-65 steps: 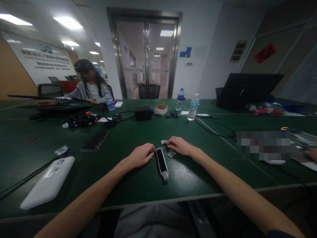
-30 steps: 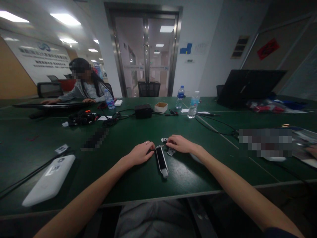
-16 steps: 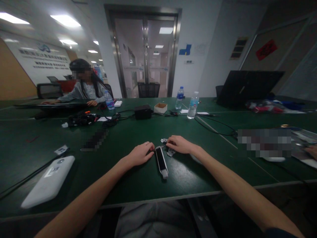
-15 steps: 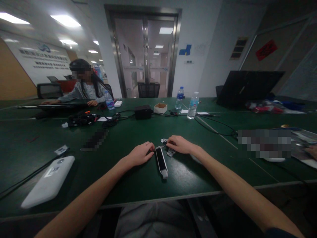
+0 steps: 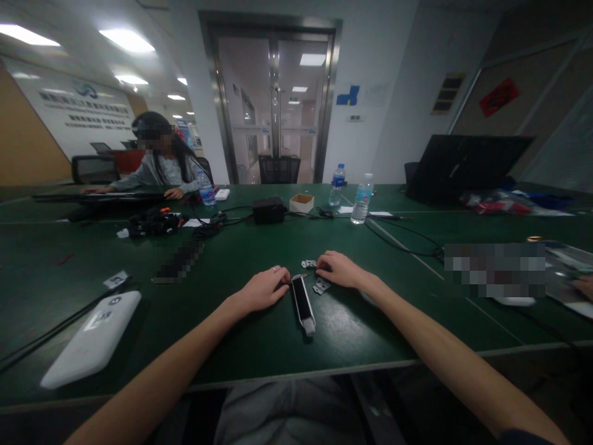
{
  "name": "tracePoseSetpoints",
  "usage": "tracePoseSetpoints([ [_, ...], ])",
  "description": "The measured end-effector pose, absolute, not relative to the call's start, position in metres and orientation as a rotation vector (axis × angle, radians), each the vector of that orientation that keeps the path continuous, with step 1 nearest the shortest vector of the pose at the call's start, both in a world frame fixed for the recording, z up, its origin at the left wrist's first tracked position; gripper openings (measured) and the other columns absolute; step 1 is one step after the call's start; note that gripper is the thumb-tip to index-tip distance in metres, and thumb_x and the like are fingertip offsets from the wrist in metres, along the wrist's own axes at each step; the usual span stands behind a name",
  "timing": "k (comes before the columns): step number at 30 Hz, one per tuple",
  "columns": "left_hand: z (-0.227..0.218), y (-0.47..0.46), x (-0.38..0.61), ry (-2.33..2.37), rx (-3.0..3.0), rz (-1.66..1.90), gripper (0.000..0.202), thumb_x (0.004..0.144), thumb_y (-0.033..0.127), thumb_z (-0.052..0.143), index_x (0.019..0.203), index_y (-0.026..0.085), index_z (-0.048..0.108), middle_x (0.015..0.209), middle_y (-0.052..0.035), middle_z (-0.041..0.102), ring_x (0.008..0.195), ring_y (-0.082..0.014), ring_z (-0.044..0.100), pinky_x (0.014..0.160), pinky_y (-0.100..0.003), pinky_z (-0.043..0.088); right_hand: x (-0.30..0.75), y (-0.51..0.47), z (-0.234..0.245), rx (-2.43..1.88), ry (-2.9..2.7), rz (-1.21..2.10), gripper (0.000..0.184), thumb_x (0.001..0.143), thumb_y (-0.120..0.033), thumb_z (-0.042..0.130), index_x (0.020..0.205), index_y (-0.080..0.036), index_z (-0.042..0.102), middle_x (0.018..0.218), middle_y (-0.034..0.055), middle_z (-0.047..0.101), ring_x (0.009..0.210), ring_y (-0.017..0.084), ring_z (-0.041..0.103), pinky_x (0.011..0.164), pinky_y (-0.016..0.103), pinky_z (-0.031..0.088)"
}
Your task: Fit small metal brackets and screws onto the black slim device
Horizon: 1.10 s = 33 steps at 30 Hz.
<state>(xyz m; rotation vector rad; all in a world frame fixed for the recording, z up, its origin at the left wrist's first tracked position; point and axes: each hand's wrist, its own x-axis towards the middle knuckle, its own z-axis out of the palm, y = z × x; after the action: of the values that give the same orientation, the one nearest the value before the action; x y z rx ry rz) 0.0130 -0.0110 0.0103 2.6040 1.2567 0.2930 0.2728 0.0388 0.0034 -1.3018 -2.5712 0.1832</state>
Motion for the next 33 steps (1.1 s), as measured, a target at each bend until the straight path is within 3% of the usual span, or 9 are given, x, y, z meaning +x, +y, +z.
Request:
tracePoseSetpoints([
  [8, 0.0114, -0.0118, 0.0147, 1.268, 2.599, 0.292, 0.017, 0.09, 0.028, 0.047, 0.104, 0.021, 0.052, 0.103, -0.005, 0.058, 0.091, -0.0196, 0.057, 0.077, -0.031, 0.047, 0.2718, 0.0369, 0.005, -1.324, -2.551, 0.161, 0.026, 0.091, -0.038, 0.05, 0.092, -0.017, 0.065, 0.091, 0.0087, 0.061, 0.086, 0.019, 0.056, 0.076, 0.029, 0.043],
  [20, 0.0108, -0.0113, 0.0132, 1.256, 2.597, 0.306, 0.016, 0.09, 0.028, 0.047, 0.104, 0.021, 0.052, 0.103, -0.0045, 0.058, 0.091, -0.0189, 0.057, 0.078, -0.031, 0.047, 0.2771, 0.0385, 0.002, -1.536, -2.5, 0.141, 0.033, 0.09, -0.045, 0.049, 0.105, -0.019, 0.062, 0.107, 0.0116, 0.057, 0.099, 0.022, 0.055, 0.086, 0.034, 0.043],
  [33, 0.0127, -0.0125, 0.0137, 1.256, 2.591, 0.301, 0.017, 0.091, 0.029, 0.046, 0.104, 0.021, 0.052, 0.103, -0.0049, 0.058, 0.091, -0.0193, 0.057, 0.078, -0.031, 0.047, 0.2784, 0.0385, 0.0015, -1.528, -2.504, 0.18, 0.037, 0.087, -0.049, 0.054, 0.108, -0.019, 0.06, 0.109, 0.0124, 0.055, 0.099, 0.024, 0.053, 0.082, 0.036, 0.044],
])
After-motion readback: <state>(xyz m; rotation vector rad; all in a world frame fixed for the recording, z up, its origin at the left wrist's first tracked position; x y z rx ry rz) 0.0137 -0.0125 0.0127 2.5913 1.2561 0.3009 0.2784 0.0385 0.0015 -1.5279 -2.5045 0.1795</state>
